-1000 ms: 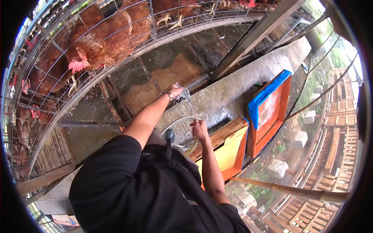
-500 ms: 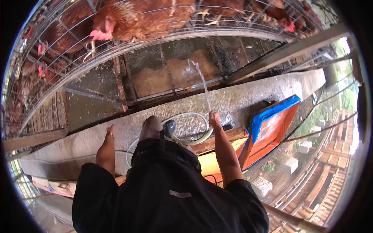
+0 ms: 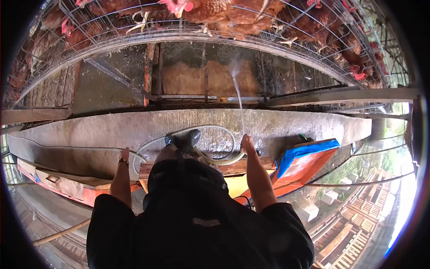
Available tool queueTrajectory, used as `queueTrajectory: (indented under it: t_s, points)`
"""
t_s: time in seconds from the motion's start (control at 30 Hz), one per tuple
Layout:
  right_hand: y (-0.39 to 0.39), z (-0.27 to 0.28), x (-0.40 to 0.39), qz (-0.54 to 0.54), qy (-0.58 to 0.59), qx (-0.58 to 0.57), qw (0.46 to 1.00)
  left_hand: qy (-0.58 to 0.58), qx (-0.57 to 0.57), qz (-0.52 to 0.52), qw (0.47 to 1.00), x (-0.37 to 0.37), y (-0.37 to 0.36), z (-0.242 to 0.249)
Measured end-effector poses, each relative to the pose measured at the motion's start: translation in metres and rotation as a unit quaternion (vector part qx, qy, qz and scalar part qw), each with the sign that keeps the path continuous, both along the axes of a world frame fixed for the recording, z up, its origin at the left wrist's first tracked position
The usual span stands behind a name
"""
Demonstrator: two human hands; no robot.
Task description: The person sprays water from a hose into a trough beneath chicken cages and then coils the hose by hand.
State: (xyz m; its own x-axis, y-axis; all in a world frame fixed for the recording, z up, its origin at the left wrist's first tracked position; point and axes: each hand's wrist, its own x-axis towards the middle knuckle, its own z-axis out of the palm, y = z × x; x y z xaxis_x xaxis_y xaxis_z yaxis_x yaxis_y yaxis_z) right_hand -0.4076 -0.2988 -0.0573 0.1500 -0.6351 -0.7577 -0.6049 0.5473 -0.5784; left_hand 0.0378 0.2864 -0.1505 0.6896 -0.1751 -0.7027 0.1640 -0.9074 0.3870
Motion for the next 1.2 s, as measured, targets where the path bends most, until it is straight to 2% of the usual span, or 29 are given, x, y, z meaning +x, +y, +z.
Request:
queueTrajectory:
  t_s: [0.07, 0.13, 0.2, 0.3, 0.33, 0.37, 0.43, 0.5, 0.57, 0.6, 0.67, 0.7, 0.77, 0.8, 0.87, 0.9, 1.0, 1.03, 1.07, 1.1, 1.13, 1.17, 1.2]
  points:
    - [0.007, 0.028, 0.014, 0.017, 0.037, -0.033, 0.999, -0.039, -0.021, -0.032, 0.999, 0.017, -0.023, -0.009]
    - [0.011, 0.029, 0.02, 0.0, 0.055, -0.053, 0.997, -0.11, 0.029, -0.108, 0.988, 0.02, -0.066, 0.028]
    - [0.008, 0.023, 0.017, 0.032, 0.051, -0.071, 0.996, -0.157, -0.047, -0.111, 0.98, 0.019, -0.097, 0.058]
    - [0.016, 0.05, 0.034, 0.04, 0.073, -0.085, 0.993, -0.202, -0.142, -0.005, 0.969, 0.015, -0.109, 0.067]
    - [0.017, 0.062, 0.043, 0.034, 0.087, -0.077, 0.993, -0.154, -0.105, 0.009, 0.982, 0.02, -0.101, 0.046]
    - [0.021, 0.07, 0.05, 0.027, 0.101, -0.068, 0.992, -0.179, -0.065, -0.079, 0.978, 0.024, -0.084, 0.005]
    - [0.021, 0.063, 0.048, 0.053, 0.067, -0.092, 0.992, -0.248, 0.012, -0.244, 0.937, 0.03, -0.056, -0.059]
    - [0.017, 0.042, 0.047, 0.071, 0.066, -0.133, 0.986, -0.181, 0.033, -0.281, 0.942, 0.02, -0.036, -0.036]
    - [0.015, 0.032, 0.05, 0.055, 0.089, -0.115, 0.988, -0.127, 0.055, -0.32, 0.937, 0.009, -0.017, -0.021]
    - [0.017, 0.031, 0.05, 0.047, 0.102, -0.105, 0.988, -0.102, 0.047, -0.309, 0.944, 0.001, -0.002, -0.037]
    - [0.032, 0.061, 0.063, -0.008, 0.088, -0.066, 0.994, -0.015, -0.027, -0.164, 0.986, -0.005, 0.025, -0.073]
    - [0.04, 0.078, 0.07, -0.035, 0.08, -0.047, 0.995, 0.019, -0.072, -0.1, 0.992, -0.006, 0.029, -0.073]
    - [0.054, 0.101, 0.081, -0.045, 0.055, -0.063, 0.995, 0.035, -0.056, -0.079, 0.995, -0.014, 0.036, -0.078]
    - [0.058, 0.109, 0.084, -0.05, 0.043, -0.072, 0.995, 0.018, -0.038, -0.147, 0.988, -0.014, 0.039, -0.081]
    - [0.051, 0.109, 0.083, -0.013, 0.03, -0.084, 0.996, -0.068, 0.028, -0.391, 0.917, -0.018, 0.034, -0.062]
    - [0.046, 0.108, 0.081, 0.006, 0.025, -0.088, 0.996, -0.086, 0.034, -0.419, 0.903, -0.017, 0.025, -0.054]
    - [0.024, 0.112, 0.092, 0.007, -0.047, -0.074, 0.996, -0.127, 0.002, -0.358, 0.925, -0.006, -0.032, -0.069]
    - [0.021, 0.118, 0.098, 0.015, -0.093, -0.108, 0.99, -0.154, -0.1, -0.309, 0.933, -0.003, -0.06, -0.082]
    - [-0.002, 0.104, 0.092, 0.06, -0.211, -0.067, 0.973, -0.178, -0.199, -0.257, 0.929, -0.005, -0.089, -0.092]
    - [-0.015, 0.108, 0.104, 0.007, -0.178, -0.064, 0.982, -0.16, -0.291, -0.219, 0.917, -0.022, -0.13, -0.01]
    - [-0.019, 0.127, 0.117, -0.012, -0.155, -0.054, 0.986, -0.095, -0.322, -0.232, 0.913, -0.03, -0.169, 0.024]
    - [-0.023, 0.148, 0.132, -0.033, -0.132, -0.043, 0.99, 0.058, -0.355, -0.116, 0.926, -0.049, -0.2, 0.063]
    - [-0.051, 0.112, 0.125, -0.058, -0.215, -0.035, 0.974, 0.094, -0.338, -0.179, 0.919, -0.059, -0.23, 0.111]
